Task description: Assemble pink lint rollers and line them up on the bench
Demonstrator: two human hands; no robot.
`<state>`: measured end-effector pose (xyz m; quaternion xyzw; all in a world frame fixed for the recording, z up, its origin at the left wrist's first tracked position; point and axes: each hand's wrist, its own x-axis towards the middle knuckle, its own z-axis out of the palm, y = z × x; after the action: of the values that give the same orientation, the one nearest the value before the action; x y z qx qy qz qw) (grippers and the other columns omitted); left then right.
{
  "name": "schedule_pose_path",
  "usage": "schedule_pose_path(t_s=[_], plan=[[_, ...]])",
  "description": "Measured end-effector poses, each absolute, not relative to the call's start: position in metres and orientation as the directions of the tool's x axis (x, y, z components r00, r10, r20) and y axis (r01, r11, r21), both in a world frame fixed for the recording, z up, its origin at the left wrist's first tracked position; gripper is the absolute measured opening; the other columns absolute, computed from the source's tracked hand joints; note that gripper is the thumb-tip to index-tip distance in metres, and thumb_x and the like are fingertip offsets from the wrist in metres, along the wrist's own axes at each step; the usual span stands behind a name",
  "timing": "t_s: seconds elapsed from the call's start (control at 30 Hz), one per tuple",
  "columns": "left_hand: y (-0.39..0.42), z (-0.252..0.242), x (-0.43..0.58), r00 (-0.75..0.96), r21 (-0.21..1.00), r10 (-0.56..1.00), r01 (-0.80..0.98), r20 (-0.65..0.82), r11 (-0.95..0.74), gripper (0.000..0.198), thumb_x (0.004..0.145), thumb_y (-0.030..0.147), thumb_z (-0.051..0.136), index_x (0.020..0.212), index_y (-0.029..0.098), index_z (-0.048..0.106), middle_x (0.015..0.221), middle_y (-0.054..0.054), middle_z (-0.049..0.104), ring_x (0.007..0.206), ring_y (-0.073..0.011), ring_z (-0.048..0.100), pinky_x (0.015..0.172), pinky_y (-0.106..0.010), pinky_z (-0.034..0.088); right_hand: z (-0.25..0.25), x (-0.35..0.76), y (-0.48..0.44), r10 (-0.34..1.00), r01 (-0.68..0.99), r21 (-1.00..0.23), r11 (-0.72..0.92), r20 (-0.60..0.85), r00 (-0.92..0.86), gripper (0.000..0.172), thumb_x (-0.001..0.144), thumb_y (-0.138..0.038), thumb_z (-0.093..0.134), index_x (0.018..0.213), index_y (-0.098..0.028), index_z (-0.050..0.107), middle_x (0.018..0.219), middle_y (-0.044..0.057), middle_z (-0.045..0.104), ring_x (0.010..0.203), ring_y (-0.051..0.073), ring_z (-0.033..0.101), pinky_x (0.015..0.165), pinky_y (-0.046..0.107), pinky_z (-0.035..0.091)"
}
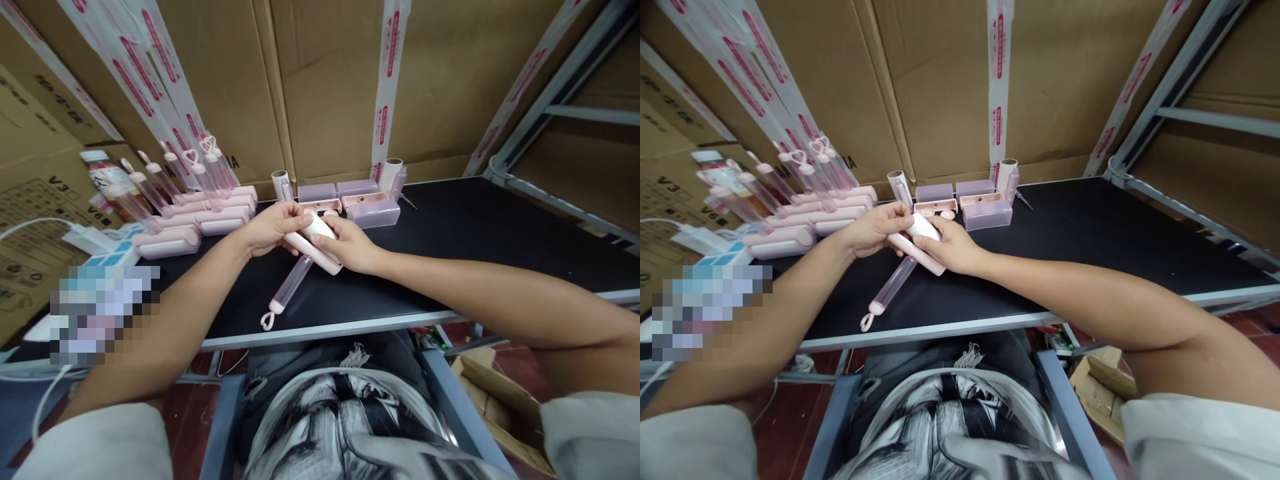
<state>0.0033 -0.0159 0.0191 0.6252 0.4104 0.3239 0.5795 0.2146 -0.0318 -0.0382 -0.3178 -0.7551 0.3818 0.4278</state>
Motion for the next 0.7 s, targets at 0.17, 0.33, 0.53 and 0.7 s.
schedule_pose_path(t_s=[0.17, 0.33, 0.53, 0.7], plan=[[-0.018, 0.017, 0.009, 0.429, 0.994, 0.903, 0.092, 0.009, -0.053, 0.063, 0.067, 0.052, 0.104, 0.086, 0.019, 0.053, 0.065, 0.008, 0.056, 0.041, -0.0062, 0.051, 0.034, -0.018, 0.044, -0.045, 0.212, -0.027, 0.886, 0.098, -0.894, 0.437, 0.409, -0.218, 0.044, 0.09, -0.057, 0.072, 0.112, -0.019, 0.066, 0.092, 0.005, 0.071, 0.081, 0.022, 0.063, 0.071, 0.036, 0.051], [-0.014, 0.015, 0.003, 0.471, 0.989, 0.878, 0.147, -0.081, 0.013, 0.036, 0.083, 0.036, 0.09, 0.088, 0.017, 0.059, 0.07, 0.005, 0.055, 0.041, -0.004, 0.043, 0.032, -0.016, 0.034, -0.041, 0.212, -0.026, 0.942, -0.065, -0.977, 0.201, 0.211, -0.26, 0.058, 0.085, -0.072, 0.079, 0.111, -0.024, 0.058, 0.077, -0.002, 0.059, 0.057, 0.017, 0.057, 0.043, 0.029, 0.043], [0.002, 0.018, -0.032, 0.505, 0.893, 0.834, 0.45, -0.222, -0.035, 0.035, 0.069, 0.023, 0.088, 0.096, 0.018, 0.065, 0.077, 0.004, 0.059, 0.048, -0.0061, 0.046, 0.038, -0.018, 0.036, -0.025, 0.228, -0.024, 0.859, 0.026, -0.96, 0.279, 0.237, -0.454, 0.066, 0.085, -0.062, 0.082, 0.134, -0.021, 0.066, 0.09, 0.001, 0.067, 0.063, 0.017, 0.063, 0.047, 0.029, 0.049], [0.014, 0.02, -0.052, 0.39, 0.734, 0.918, 0.643, -0.068, -0.219, 0.035, 0.067, 0.034, 0.084, 0.095, 0.019, 0.071, 0.091, 0.001, 0.07, 0.072, -0.0127, 0.061, 0.062, -0.022, 0.05, -0.02, 0.248, -0.011, 0.746, 0.257, -0.825, 0.504, 0.266, -0.611, 0.048, 0.084, -0.047, 0.079, 0.12, -0.014, 0.075, 0.094, 0.004, 0.072, 0.078, 0.019, 0.065, 0.072, 0.033, 0.052]])
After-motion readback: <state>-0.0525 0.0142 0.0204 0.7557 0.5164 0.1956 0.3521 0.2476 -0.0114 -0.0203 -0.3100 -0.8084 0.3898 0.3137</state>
